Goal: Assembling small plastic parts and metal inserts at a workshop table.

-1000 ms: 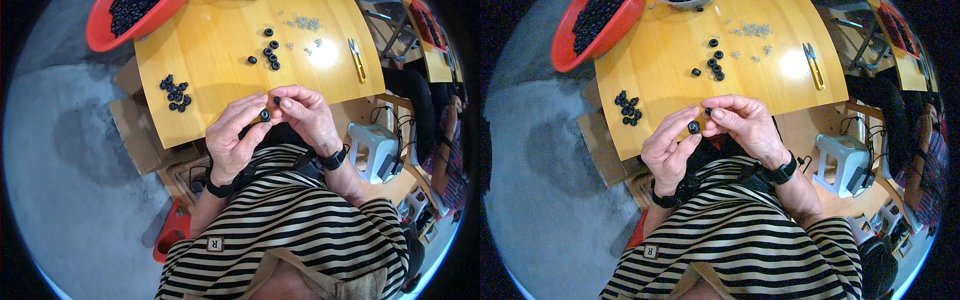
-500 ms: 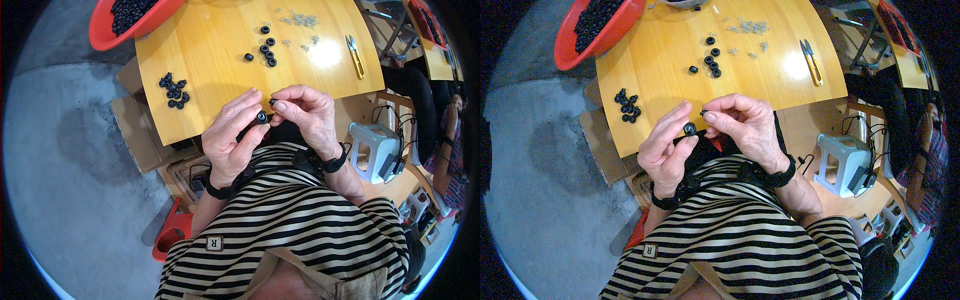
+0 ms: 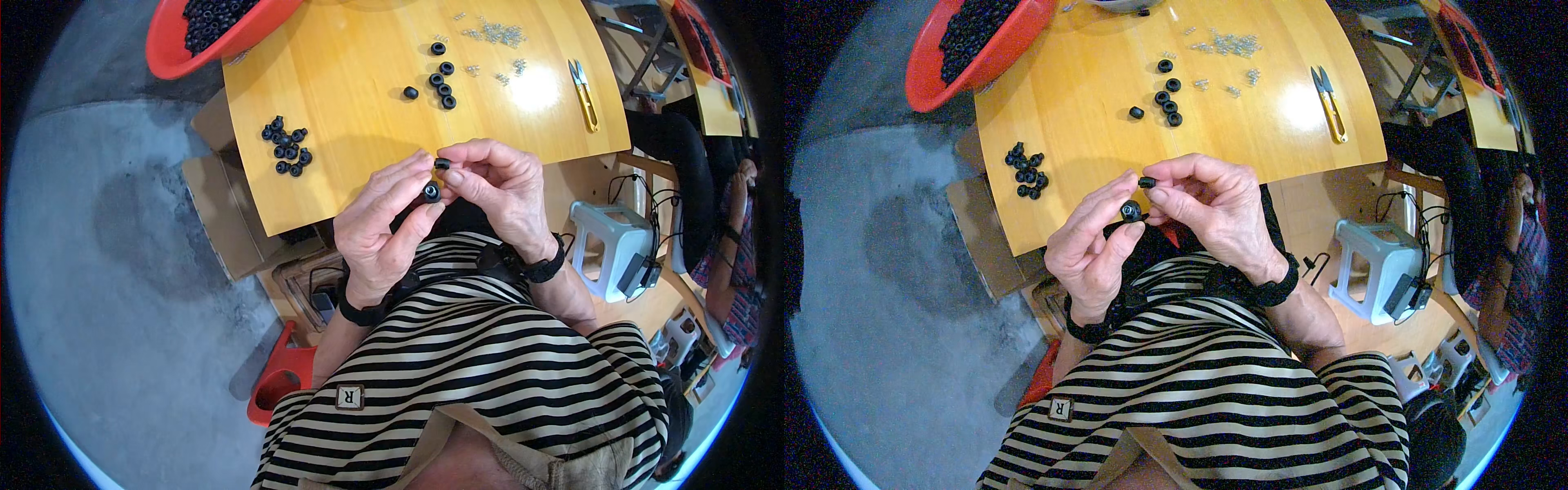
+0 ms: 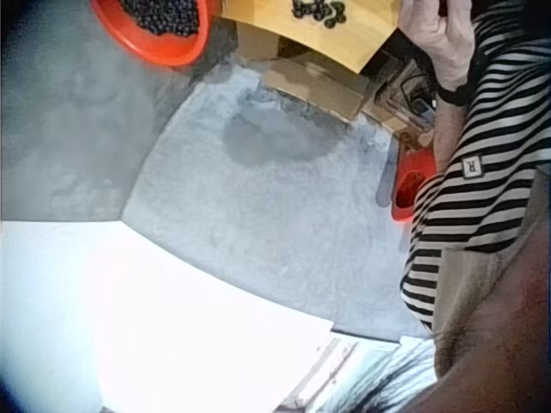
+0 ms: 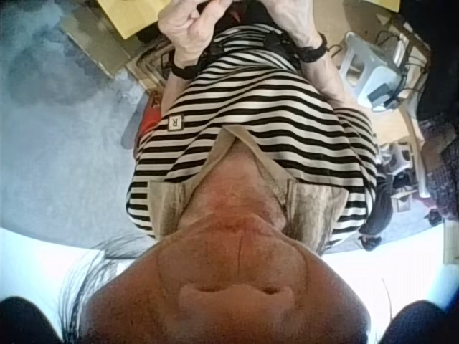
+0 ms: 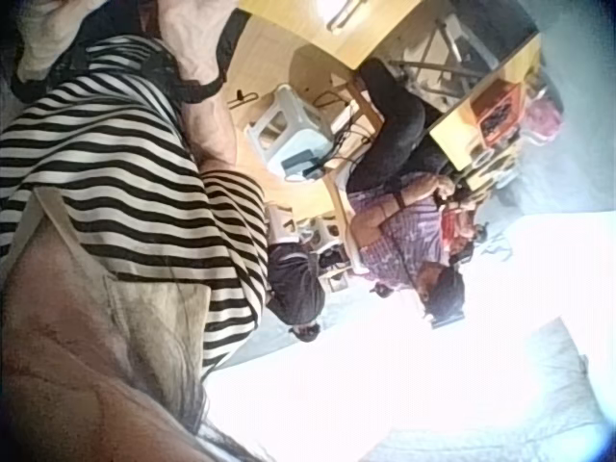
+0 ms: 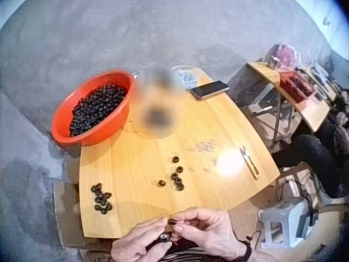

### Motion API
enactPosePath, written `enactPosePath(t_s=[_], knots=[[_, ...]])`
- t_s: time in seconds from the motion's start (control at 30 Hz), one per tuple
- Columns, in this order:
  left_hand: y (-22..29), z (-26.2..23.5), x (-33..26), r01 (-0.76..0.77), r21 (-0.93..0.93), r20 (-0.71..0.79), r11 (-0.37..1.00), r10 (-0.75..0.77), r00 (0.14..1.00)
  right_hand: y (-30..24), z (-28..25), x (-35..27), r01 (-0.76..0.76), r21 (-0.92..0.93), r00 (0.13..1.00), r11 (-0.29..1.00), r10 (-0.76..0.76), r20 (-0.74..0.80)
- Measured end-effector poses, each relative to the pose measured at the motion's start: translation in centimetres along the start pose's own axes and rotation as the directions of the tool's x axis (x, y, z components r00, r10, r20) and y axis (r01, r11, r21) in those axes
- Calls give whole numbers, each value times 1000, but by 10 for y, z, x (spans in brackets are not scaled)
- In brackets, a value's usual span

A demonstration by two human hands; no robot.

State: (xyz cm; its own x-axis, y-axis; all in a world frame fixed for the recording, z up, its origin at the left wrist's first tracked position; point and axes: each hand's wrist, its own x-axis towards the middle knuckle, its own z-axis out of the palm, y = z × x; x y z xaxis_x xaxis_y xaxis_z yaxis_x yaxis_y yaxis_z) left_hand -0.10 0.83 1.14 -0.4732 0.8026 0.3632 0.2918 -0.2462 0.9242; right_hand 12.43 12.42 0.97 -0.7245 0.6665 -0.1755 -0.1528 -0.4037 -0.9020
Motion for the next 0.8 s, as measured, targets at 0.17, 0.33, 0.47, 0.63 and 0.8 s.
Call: enactPosePath(t_s=[0.17, 0.33, 0.47, 0.63, 0.8], knots=[[0, 0, -1, 0, -16, -11, 1000, 0, 1000, 1, 0, 2, 0, 55, 1000, 998, 0, 1], [2, 0, -1, 24, -44, -4, 999, -24, 1000, 4, -6, 2, -18, 47, 1000, 999, 18, 15], [7, 2, 2, 38, -12, -27, 999, -38, 999, 2, -6, 1, 67, 43, 997, 997, -68, 23], [12, 0, 4, 118, 135, -51, 984, -112, 992, 2, -8, 0, 193, 85, 975, 977, -201, 98], [12, 1, 6, 113, 123, -40, 986, -109, 993, 5, -7, -3, 197, 150, 967, 969, -218, 134]])
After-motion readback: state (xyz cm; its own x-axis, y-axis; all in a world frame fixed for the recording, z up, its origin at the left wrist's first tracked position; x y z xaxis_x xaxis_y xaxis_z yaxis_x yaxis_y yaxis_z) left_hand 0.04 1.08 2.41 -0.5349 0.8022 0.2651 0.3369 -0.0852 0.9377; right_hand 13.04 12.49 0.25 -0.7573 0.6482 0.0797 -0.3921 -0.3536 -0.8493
